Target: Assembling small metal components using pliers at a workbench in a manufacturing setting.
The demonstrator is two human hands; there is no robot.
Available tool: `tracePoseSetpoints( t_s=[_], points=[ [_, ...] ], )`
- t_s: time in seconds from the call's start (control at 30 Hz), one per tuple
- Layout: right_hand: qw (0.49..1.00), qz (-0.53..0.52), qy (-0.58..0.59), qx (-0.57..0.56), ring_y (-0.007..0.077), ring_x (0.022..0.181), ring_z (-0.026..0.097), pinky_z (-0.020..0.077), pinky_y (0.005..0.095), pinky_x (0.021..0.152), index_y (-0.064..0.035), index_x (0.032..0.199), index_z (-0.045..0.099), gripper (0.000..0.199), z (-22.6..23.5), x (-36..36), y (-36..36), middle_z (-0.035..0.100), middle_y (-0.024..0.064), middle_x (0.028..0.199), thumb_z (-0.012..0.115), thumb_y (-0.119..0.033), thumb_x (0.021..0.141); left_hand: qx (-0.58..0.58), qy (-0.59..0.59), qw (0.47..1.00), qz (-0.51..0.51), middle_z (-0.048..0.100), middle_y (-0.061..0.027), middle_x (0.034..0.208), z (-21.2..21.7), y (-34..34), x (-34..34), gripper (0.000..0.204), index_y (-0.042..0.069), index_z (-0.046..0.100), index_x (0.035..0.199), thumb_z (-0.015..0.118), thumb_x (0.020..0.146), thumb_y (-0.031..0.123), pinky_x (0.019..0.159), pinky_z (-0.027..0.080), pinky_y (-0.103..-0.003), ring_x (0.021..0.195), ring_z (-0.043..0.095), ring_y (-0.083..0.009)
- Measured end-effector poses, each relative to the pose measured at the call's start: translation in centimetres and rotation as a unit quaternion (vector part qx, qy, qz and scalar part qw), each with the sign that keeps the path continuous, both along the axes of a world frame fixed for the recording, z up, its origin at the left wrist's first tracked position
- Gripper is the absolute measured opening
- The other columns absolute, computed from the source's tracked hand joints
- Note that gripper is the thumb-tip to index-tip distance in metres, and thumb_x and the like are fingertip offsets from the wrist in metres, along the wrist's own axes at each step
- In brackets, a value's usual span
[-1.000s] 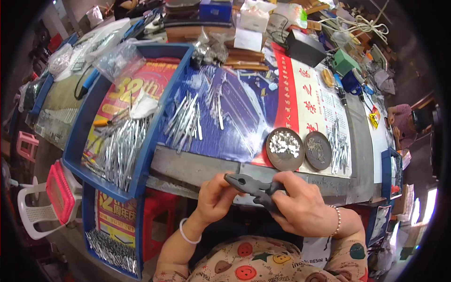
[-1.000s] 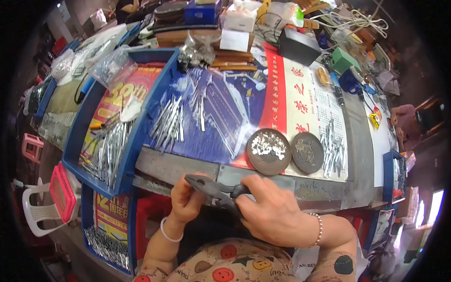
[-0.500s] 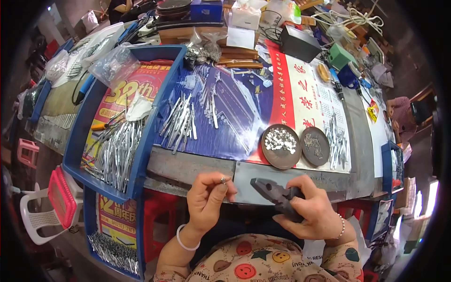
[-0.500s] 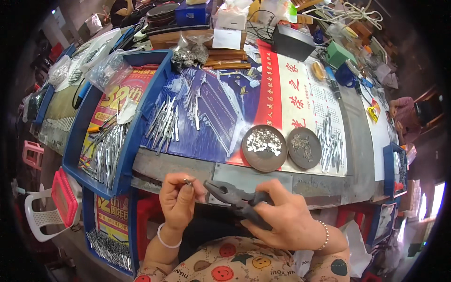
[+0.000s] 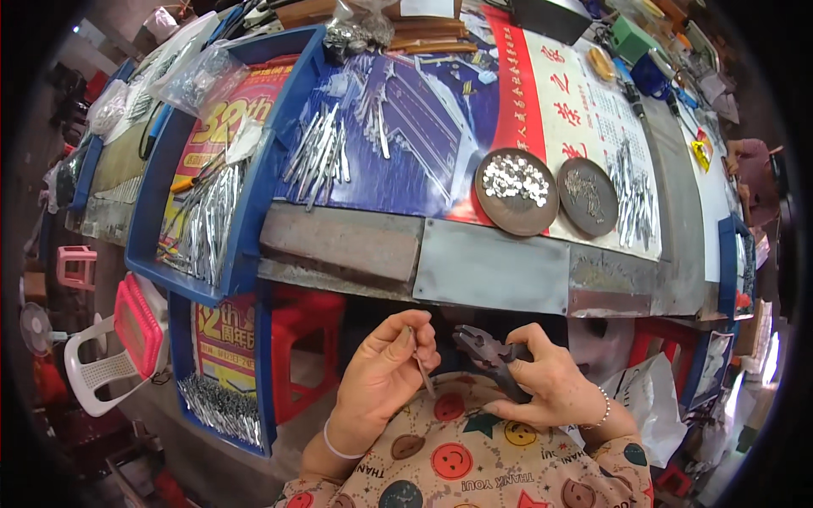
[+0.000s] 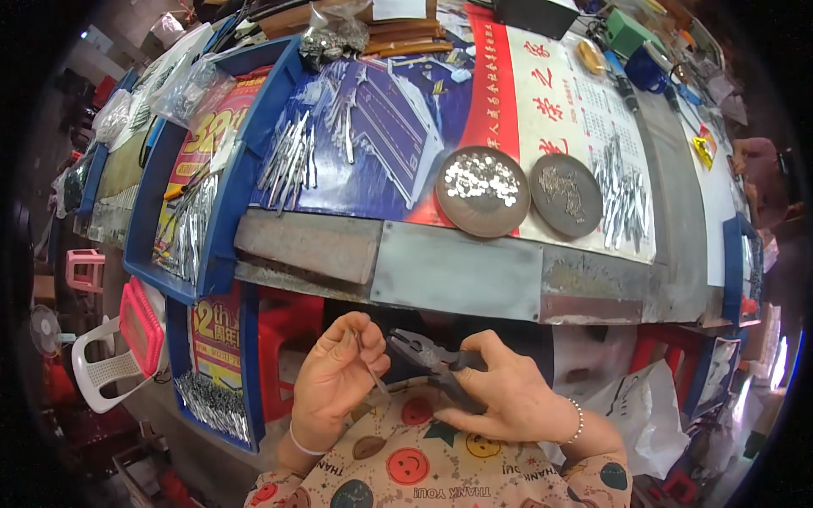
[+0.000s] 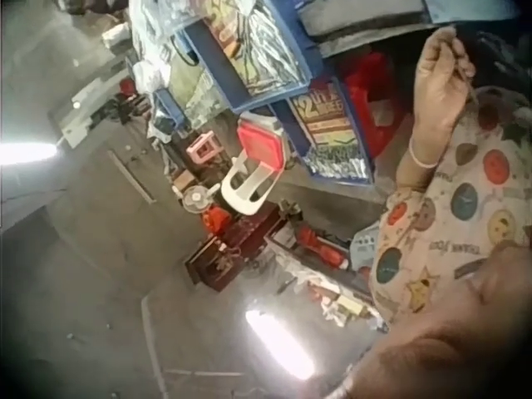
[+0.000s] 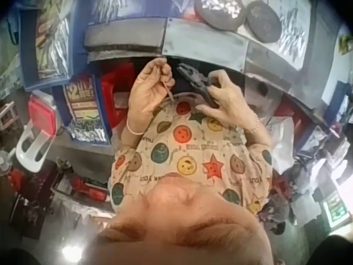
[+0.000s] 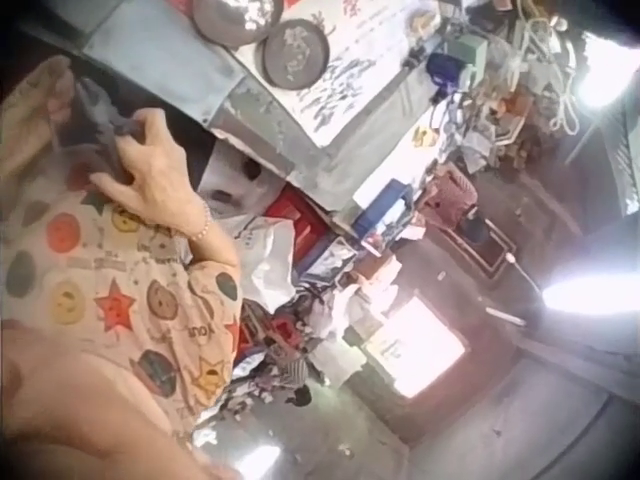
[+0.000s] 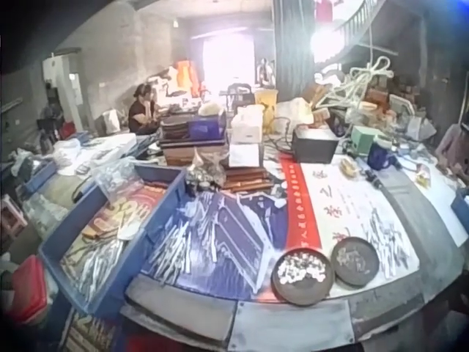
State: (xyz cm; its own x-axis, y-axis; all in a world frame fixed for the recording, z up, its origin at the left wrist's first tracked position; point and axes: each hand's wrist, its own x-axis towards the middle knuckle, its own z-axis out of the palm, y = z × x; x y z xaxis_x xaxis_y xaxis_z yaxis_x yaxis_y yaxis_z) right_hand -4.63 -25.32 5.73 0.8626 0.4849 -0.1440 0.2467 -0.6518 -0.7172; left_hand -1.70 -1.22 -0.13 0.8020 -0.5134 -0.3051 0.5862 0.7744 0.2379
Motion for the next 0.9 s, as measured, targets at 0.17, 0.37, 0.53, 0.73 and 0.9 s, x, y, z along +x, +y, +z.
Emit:
tracePoseSetpoints(
  t_s=[0.17,0.37,0.53,0.73,0.9],
  points=[
    [0.988,-0.057,0.056,0.134,0.0306,0.076,0.061,0.0508,0.0351,0.064,-0.0022,0.099,0.067,0.039,-3.7,-2.2,1.1,0.054,0.0194,0.107,0.081,-0.03,0.075,-0.018,0.051,0.997,0.054,0.062,-0.0046,0.101,-1.4,-1.3,-0.8,0.027,0.003,0.06,0.123,0.059,0.096,0.009,0.081,0.046,-0.028,0.086,0.054,-0.0126],
    [0.958,-0.126,0.041,0.255,0.0263,0.082,0.059,0.0494,0.0326,0.068,0.0032,0.092,0.066,0.029,-6.5,-2.1,3.7,0.054,0.0167,0.104,0.078,-0.017,0.075,0.05,0.062,0.993,0.092,0.063,-0.0021,0.102,-0.4,-3.5,-1.1,0.029,0.002,0.059,0.124,0.059,0.096,0.01,0.083,0.048,-0.025,0.089,0.058,-0.0102],
    [0.946,-0.134,0.033,0.294,0.0241,0.085,0.059,0.0493,0.0317,0.068,0.0051,0.092,0.066,0.024,-6.5,-1.5,4.0,0.055,0.0167,0.106,0.075,-0.01,0.075,0.074,0.053,0.993,0.079,0.064,-0.004,0.106,-0.4,-4.1,-1.2,0.026,0.003,0.058,0.123,0.057,0.099,0.013,0.085,0.051,-0.027,0.094,0.059,-0.0128],
    [0.933,-0.155,0.052,0.32,0.0232,0.093,0.058,0.0487,0.0312,0.077,0.0046,0.094,0.066,0.021,-6.5,-1.1,4.1,0.056,0.015,0.106,0.072,-0.004,0.076,0.16,-0.037,0.982,0.096,0.062,-0.0054,0.099,-0.9,-5.0,-2.8,0.017,0.002,0.058,0.112,0.053,0.101,0.013,0.079,0.05,-0.026,0.086,0.059,-0.013],
    [0.923,-0.18,0.081,0.33,0.0241,0.093,0.058,0.0487,0.0316,0.077,0.004,0.099,0.065,0.023,-6.4,-1.2,4.9,0.054,0.0143,0.106,0.071,-0.005,0.079,0.252,-0.16,0.944,0.138,0.059,-0.0066,0.092,-0.9,-5.6,-3.3,0.026,-0.002,0.055,0.12,0.044,0.105,0.016,0.079,0.046,-0.024,0.084,0.054,-0.0106]
  ],
)
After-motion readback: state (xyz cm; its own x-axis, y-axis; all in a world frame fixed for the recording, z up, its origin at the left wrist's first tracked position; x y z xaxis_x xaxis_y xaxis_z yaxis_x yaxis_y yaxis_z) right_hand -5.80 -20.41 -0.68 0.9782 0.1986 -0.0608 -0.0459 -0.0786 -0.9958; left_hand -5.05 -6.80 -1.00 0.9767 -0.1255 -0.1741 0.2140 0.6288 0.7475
